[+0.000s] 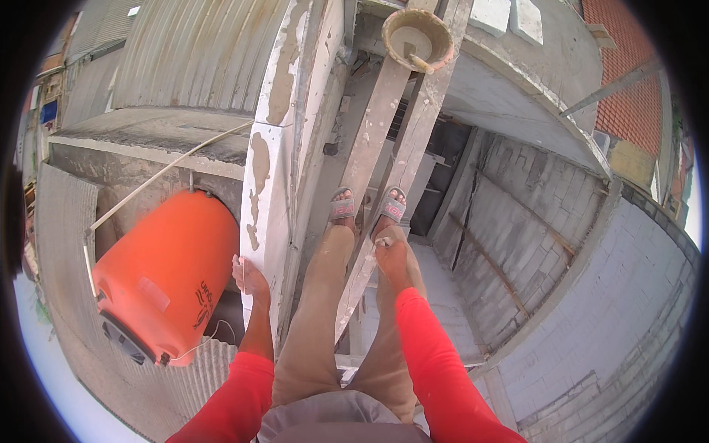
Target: The person stands on a wooden scaffold on a rooftop and installs white rectangular tiles onto a vertical wall. They use a trowel to apply mortar from a bucket, place tiles one by one, and adjust their position to reach different sections of the wall.
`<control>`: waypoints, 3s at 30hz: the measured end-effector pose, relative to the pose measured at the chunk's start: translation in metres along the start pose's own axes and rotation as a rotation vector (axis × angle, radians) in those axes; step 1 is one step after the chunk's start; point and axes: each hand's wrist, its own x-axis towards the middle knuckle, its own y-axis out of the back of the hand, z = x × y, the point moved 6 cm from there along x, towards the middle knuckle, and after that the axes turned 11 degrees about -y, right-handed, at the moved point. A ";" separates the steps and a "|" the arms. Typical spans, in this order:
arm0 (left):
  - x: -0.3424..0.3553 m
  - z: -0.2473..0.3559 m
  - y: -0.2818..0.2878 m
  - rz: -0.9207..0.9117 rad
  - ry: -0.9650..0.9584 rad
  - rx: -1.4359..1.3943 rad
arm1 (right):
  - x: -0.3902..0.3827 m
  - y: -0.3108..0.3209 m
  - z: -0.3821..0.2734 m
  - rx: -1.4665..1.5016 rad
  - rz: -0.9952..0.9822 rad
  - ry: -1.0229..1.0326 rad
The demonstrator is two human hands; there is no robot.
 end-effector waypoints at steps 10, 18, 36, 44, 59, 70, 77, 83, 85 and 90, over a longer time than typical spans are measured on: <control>-0.001 -0.004 0.008 -0.210 0.110 -0.148 | 0.238 0.053 -0.227 0.423 -0.147 0.017; -0.005 -0.001 0.005 -0.302 0.019 -0.418 | 0.354 0.033 -0.408 1.350 -0.447 0.317; -0.005 0.017 0.018 -0.325 0.081 -0.310 | 0.266 -0.059 -0.134 1.346 -0.455 -0.134; 0.000 0.007 0.012 -0.319 0.128 -0.329 | 0.200 -0.116 0.008 1.300 -0.466 -0.384; 0.000 0.006 0.009 -0.225 0.084 -0.121 | 0.085 -0.133 0.099 0.769 -0.455 -0.438; -0.002 0.000 -0.003 -0.162 0.117 -0.025 | -0.161 -0.114 0.173 0.538 -0.284 -0.435; -0.003 0.000 -0.006 -0.163 0.099 -0.104 | -0.216 -0.061 0.187 0.603 -0.155 -0.354; -0.007 -0.002 -0.005 -0.125 0.061 -0.043 | -0.215 -0.014 0.219 0.652 -0.050 -0.365; -0.007 -0.001 -0.006 -0.126 0.055 -0.049 | -0.209 -0.007 0.233 0.670 -0.014 -0.353; -0.005 0.002 -0.003 -0.163 0.048 -0.003 | -0.209 -0.006 0.287 0.734 -0.014 -0.391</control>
